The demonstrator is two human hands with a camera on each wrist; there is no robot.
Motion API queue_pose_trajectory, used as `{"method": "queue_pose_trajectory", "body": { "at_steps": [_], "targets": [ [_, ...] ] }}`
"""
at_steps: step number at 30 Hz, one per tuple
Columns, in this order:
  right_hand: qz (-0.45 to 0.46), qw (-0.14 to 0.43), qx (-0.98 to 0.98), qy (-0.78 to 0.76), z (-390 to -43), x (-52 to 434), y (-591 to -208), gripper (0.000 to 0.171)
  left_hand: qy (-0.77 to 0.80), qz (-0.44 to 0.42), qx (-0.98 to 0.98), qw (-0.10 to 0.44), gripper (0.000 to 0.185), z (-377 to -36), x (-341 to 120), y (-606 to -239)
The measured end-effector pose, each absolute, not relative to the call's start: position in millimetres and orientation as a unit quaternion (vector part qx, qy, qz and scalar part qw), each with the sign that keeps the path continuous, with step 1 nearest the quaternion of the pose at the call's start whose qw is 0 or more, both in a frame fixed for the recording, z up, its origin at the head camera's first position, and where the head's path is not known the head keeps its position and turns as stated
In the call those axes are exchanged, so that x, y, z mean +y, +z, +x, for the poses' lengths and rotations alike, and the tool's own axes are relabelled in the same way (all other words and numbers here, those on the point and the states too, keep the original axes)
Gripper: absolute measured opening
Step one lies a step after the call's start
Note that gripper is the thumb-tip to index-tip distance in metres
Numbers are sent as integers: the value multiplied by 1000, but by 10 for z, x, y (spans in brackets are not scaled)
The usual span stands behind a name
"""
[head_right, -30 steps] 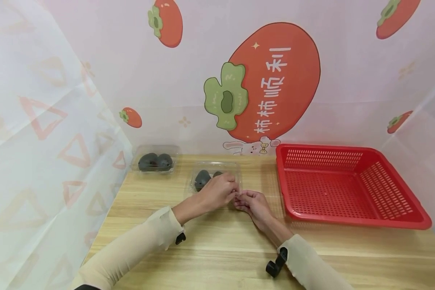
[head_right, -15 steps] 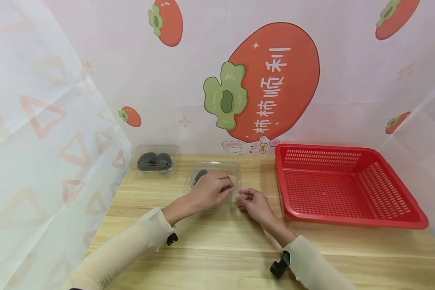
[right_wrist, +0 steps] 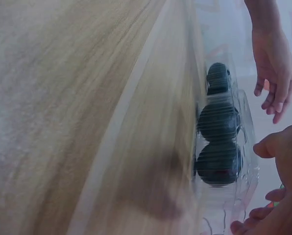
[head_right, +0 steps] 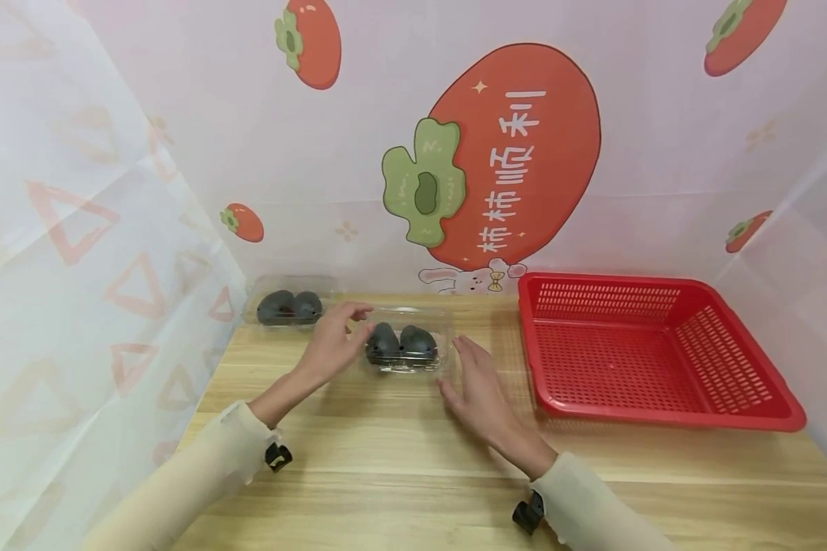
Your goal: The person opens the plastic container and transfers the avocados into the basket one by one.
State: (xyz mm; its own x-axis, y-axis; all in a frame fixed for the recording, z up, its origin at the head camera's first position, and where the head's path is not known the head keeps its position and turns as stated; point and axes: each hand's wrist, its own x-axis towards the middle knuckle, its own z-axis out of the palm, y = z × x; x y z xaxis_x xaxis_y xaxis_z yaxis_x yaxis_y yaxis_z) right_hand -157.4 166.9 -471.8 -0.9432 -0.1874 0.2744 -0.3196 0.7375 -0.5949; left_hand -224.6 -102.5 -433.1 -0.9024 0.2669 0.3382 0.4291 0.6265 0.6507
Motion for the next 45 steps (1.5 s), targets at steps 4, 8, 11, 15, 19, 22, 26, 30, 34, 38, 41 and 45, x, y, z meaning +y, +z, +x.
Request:
{"method": "queue_pose_trajectory", "body": {
  "at_steps": [4,8,11,15,19,22,26,30,34,38,41,45],
  "targets": [
    [187,133,-928,295,-1584,1604,-4666,77,-415,-155,-891,100,35,-2250,-1217,-4375],
    [226,144,-925,271,-1599,1550,-4591,77,-428,-135,-891,70,32,-2257,-1350,-4452],
    [260,140,-920,259,-1636,1511,-4533,75,-445,-115,-888,39,31,-2268,-1415,-4511],
    [309,129,-914,230,-1722,1437,-4479,71,-459,-87,-884,5,30,-2263,-1469,-4568],
    [351,135,-908,185,-1801,1332,-4446,66,-482,-46,-873,-62,32,-2208,-1508,-4586],
    [373,148,-902,161,-1841,1256,-4428,62,-519,-16,-846,-119,34,-2161,-1521,-4593],
    [394,152,-893,153,-1884,1173,-4410,55,-559,-4,-814,-158,31,-2137,-1532,-4617],
    [407,146,-891,139,-1929,1111,-4410,50,-569,-9,-800,-189,30,-2131,-1546,-4643],
    [420,151,-887,118,-1970,1051,-4405,44,-579,-14,-787,-213,31,-2132,-1537,-4677],
    [434,152,-881,109,-2003,973,-4410,38,-598,-20,-767,-231,31,-2131,-1518,-4718],
    [440,145,-879,110,-2032,926,-4432,35,-614,-21,-752,-241,30,-2129,-1500,-4734],
    [443,131,-880,110,-2062,879,-4460,31,-629,-22,-737,-248,30,-2120,-1486,-4737]
  ]
}}
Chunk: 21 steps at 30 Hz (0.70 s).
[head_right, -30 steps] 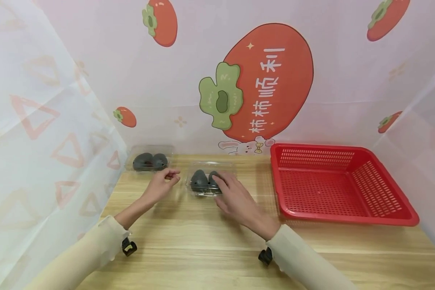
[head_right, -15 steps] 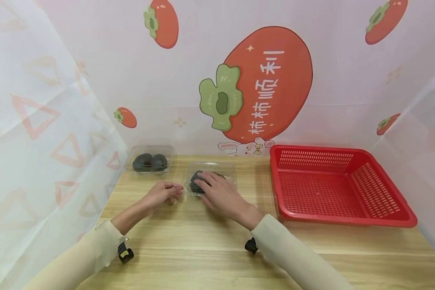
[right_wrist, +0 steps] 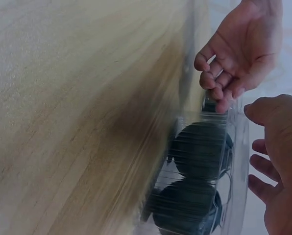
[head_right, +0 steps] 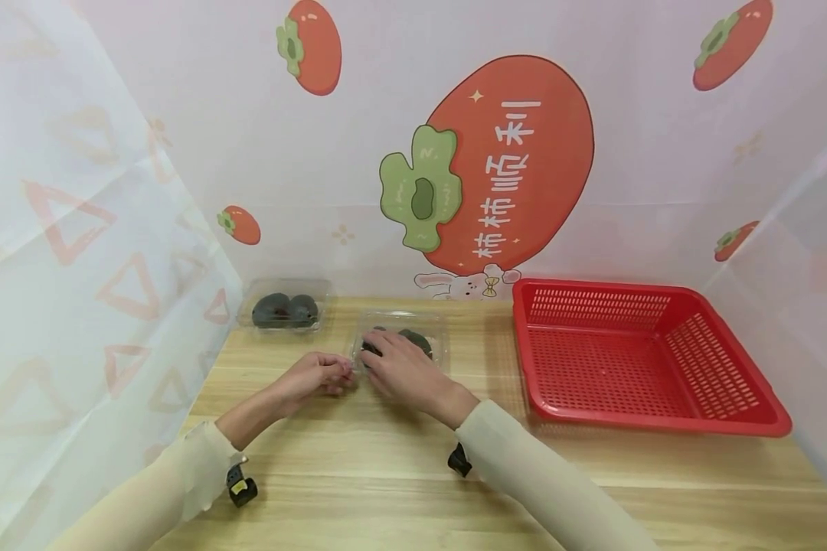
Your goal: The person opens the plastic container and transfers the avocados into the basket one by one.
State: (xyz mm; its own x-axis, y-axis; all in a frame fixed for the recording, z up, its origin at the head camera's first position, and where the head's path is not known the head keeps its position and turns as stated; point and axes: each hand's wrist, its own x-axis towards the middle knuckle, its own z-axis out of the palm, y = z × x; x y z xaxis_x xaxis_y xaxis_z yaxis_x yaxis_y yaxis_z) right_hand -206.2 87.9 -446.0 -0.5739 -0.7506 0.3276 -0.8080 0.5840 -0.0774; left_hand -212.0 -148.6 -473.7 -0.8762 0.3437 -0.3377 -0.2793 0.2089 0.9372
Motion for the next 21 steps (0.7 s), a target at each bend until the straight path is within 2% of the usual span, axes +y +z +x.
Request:
{"method": "queue_pose_trajectory", "body": {
  "at_steps": [6,21],
  "targets": [
    [446,122,-879,120,-2098,824,-4527,29,648,20,714,266,31,-2109,-1495,-4757],
    [469,181,-859,96,-2151,728,-4602,16,656,4,702,278,29,-2103,-1512,-4760]
  ]
}}
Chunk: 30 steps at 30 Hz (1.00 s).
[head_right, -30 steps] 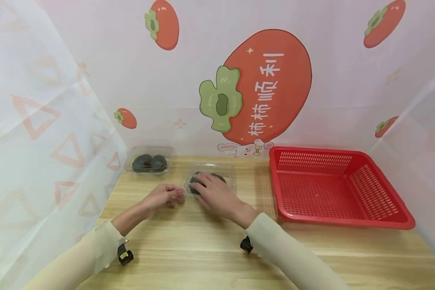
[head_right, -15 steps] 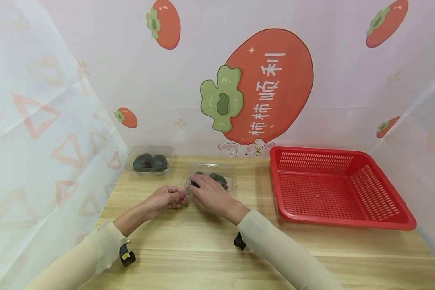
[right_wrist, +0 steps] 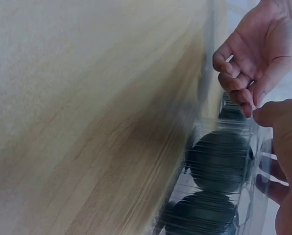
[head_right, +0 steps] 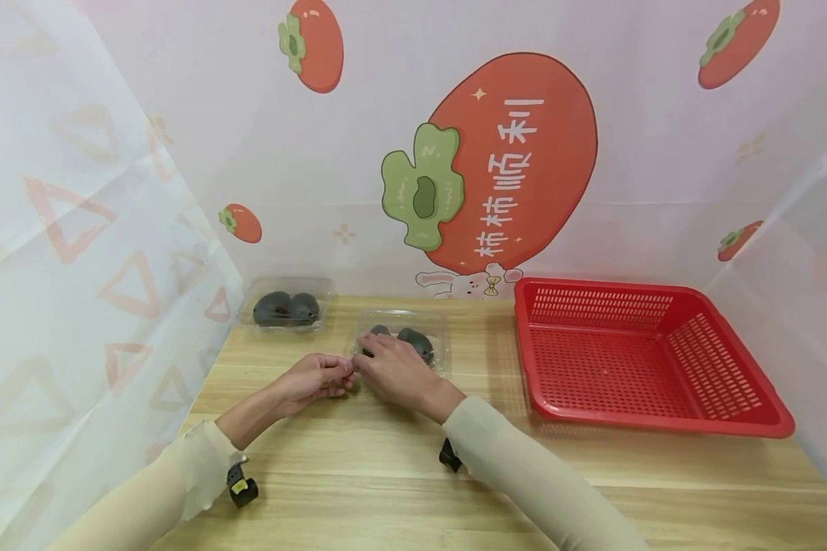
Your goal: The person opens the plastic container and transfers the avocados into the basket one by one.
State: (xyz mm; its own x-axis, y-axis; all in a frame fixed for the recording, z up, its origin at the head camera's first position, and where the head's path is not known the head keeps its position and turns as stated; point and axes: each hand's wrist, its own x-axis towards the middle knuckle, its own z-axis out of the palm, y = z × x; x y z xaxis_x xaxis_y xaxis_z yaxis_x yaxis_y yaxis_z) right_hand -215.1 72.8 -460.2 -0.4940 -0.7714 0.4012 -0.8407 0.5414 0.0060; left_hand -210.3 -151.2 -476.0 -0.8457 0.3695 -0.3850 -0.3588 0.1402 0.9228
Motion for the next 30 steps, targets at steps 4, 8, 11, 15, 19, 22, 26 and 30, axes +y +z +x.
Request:
{"method": "queue_pose_trajectory", "body": {
  "at_steps": [4,8,11,15,19,22,26,30],
  "targets": [
    [481,212,-848,65,-2170,698,-4618,11,656,0,702,278,27,-2106,-1510,-4767],
    [487,242,-839,29,-2184,676,-4635,9,659,-3,698,281,25,-2104,-1499,-4762],
    [488,251,-836,17,-2192,662,-4651,8,661,-7,695,284,23,-2101,-1490,-4749],
    [485,254,-837,16,-2199,656,-4679,10,662,-13,694,283,23,-2100,-1478,-4739],
    [479,255,-840,19,-2195,656,-4698,12,663,-19,693,281,22,-2103,-1468,-4742],
    [477,257,-841,15,-2187,651,-4702,13,663,-14,695,279,22,-2108,-1466,-4749],
    [474,261,-841,9,-2181,642,-4703,12,660,0,698,277,19,-2117,-1465,-4758],
    [475,264,-839,11,-2181,641,-4706,11,660,9,699,276,18,-2124,-1469,-4758]
  ]
}}
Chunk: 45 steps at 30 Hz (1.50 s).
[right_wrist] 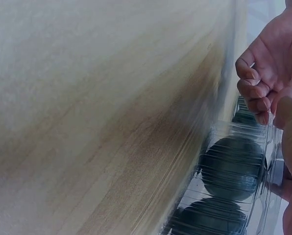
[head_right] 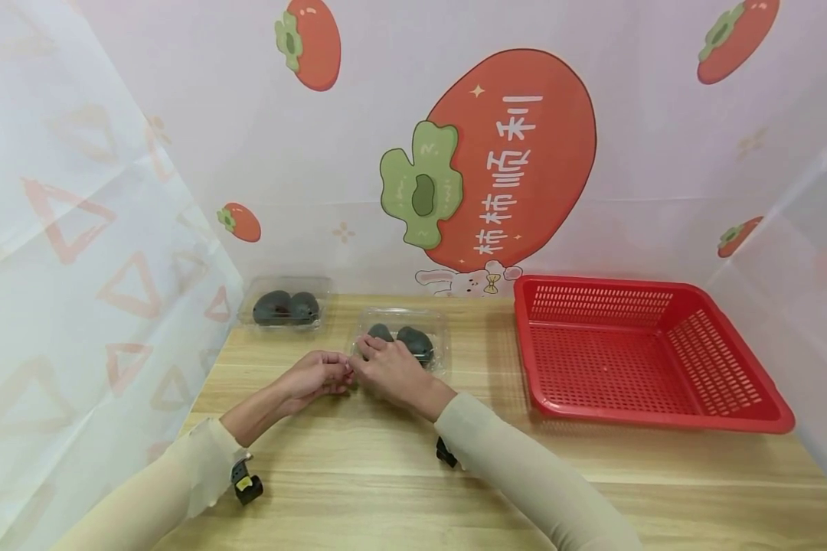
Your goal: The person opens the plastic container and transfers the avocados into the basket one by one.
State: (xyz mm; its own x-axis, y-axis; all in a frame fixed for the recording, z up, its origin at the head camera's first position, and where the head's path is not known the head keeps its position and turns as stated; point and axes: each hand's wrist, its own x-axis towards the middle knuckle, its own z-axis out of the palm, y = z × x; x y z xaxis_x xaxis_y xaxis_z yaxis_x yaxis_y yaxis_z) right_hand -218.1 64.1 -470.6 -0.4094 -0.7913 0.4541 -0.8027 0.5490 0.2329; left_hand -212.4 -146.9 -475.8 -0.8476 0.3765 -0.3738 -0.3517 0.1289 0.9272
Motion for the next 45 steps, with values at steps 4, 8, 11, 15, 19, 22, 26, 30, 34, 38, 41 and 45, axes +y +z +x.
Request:
{"method": "queue_pose_trajectory", "body": {
  "at_steps": [4,8,11,15,19,22,26,30,34,38,41,45],
  "targets": [
    [479,270,-835,10,-2177,642,-4696,9,659,14,699,276,17,-2124,-1470,-4750],
    [483,274,-831,18,-2172,638,-4687,7,655,20,702,278,19,-2117,-1469,-4750],
    [486,278,-828,25,-2177,640,-4689,6,653,21,704,280,19,-2111,-1466,-4746],
    [489,275,-827,41,-2183,664,-4697,5,647,23,708,282,20,-2108,-1470,-4733],
    [496,256,-826,77,-2176,714,-4692,10,641,27,713,283,22,-2109,-1476,-4727],
    [498,228,-831,100,-2169,756,-4684,14,637,29,716,283,23,-2106,-1476,-4720],
    [494,183,-840,126,-2164,808,-4681,25,631,30,722,281,26,-2098,-1476,-4714],
    [487,160,-843,160,-2161,846,-4672,31,628,29,726,278,27,-2086,-1478,-4709],
    [478,155,-846,178,-2162,876,-4674,30,629,30,726,276,27,-2086,-1485,-4717],
    [470,162,-853,161,-2152,911,-4677,29,627,28,727,279,26,-2093,-1492,-4715],
    [458,167,-861,147,-2141,944,-4673,30,622,30,730,280,26,-2094,-1503,-4710],
    [443,167,-869,143,-2126,1003,-4655,34,617,34,734,281,26,-2096,-1525,-4706]
  ]
}}
